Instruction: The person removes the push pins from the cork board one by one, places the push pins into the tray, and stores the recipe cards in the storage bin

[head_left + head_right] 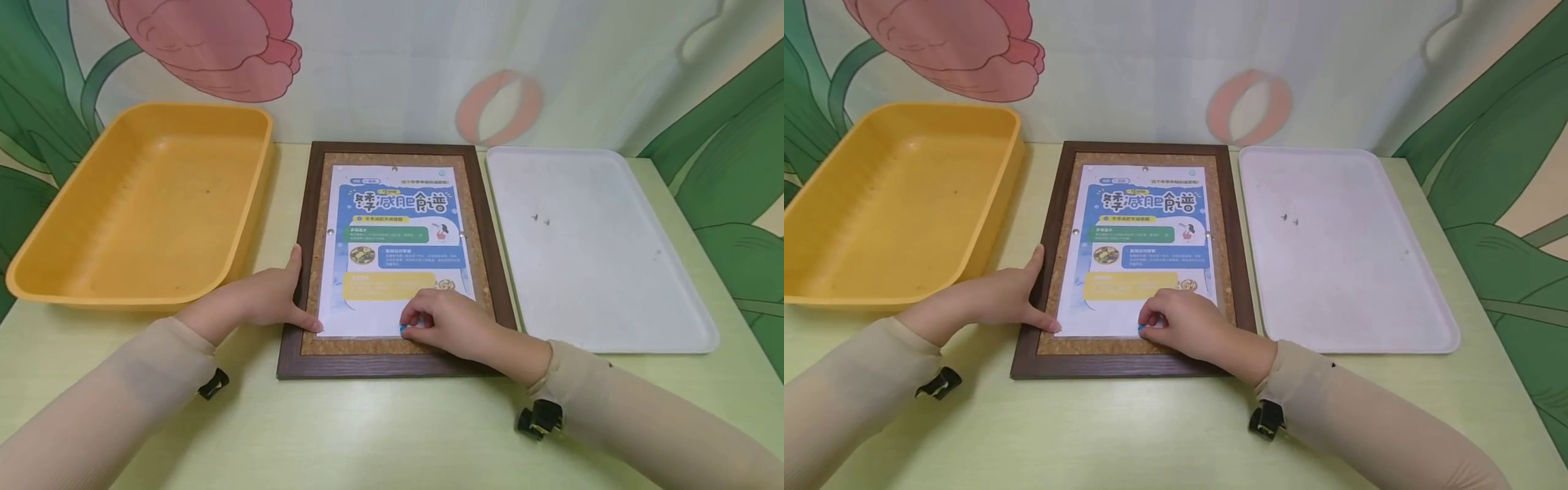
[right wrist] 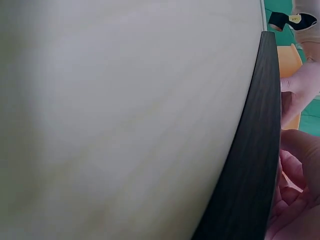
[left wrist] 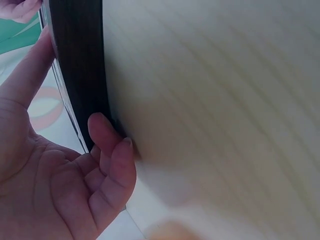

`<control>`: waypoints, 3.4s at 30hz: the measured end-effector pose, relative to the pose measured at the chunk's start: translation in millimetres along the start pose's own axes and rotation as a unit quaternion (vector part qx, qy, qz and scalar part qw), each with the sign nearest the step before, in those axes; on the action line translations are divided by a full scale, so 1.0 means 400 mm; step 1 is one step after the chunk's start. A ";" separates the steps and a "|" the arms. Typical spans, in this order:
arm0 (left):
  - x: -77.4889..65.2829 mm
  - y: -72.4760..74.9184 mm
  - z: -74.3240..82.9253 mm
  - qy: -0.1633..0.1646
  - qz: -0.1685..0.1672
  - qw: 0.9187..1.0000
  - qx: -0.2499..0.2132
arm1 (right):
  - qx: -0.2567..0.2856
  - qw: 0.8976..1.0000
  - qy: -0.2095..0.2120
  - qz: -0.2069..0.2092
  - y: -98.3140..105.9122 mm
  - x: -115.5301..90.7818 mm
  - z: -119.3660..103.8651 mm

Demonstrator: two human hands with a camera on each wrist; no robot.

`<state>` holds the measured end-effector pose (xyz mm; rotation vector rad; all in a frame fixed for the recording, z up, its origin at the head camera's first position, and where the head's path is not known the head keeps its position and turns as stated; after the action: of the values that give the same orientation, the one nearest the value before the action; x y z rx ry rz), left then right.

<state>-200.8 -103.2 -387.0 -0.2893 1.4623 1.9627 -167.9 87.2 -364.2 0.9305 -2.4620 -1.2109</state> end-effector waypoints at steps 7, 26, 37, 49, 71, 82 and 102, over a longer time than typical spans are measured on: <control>0.003 0.001 -0.003 0.001 0.001 1.000 0.002 | -0.096 0.995 -0.005 0.009 -0.006 0.001 -0.022; -0.002 0.002 0.002 -0.004 0.005 1.000 0.000 | -0.146 0.988 0.041 0.023 -0.011 0.004 -0.059; -0.002 0.000 -0.001 0.000 0.001 1.000 -0.005 | -0.143 0.989 0.041 0.023 -0.013 0.007 -0.060; 0.002 0.000 0.001 0.001 0.000 1.000 0.000 | -0.116 0.992 0.034 0.019 -0.009 0.006 -0.050; 0.000 -0.006 -0.010 0.009 -0.004 1.000 0.003 | 0.131 0.991 -0.011 -0.036 -0.011 0.010 0.028; 0.002 -0.001 -0.002 0.006 -0.004 1.000 0.007 | 0.165 0.984 -0.034 -0.062 -0.007 0.008 0.040; -0.003 0.001 0.002 0.009 -0.001 1.000 0.000 | 0.227 0.962 -0.149 -0.034 0.074 -0.042 0.149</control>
<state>-199.7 -103.1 -385.8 -0.3092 1.4717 1.9631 -195.9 148.2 -377.7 1.0061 -3.0553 -0.8678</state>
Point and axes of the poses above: each hand's wrist, its own x-axis towards the middle knuckle, its own y-axis out of the back of the hand, z = x × y, the point moved 9 cm from there along x, towards the middle knuckle, and after that the axes turned 5 degrees about x, right-handed, at the moved point
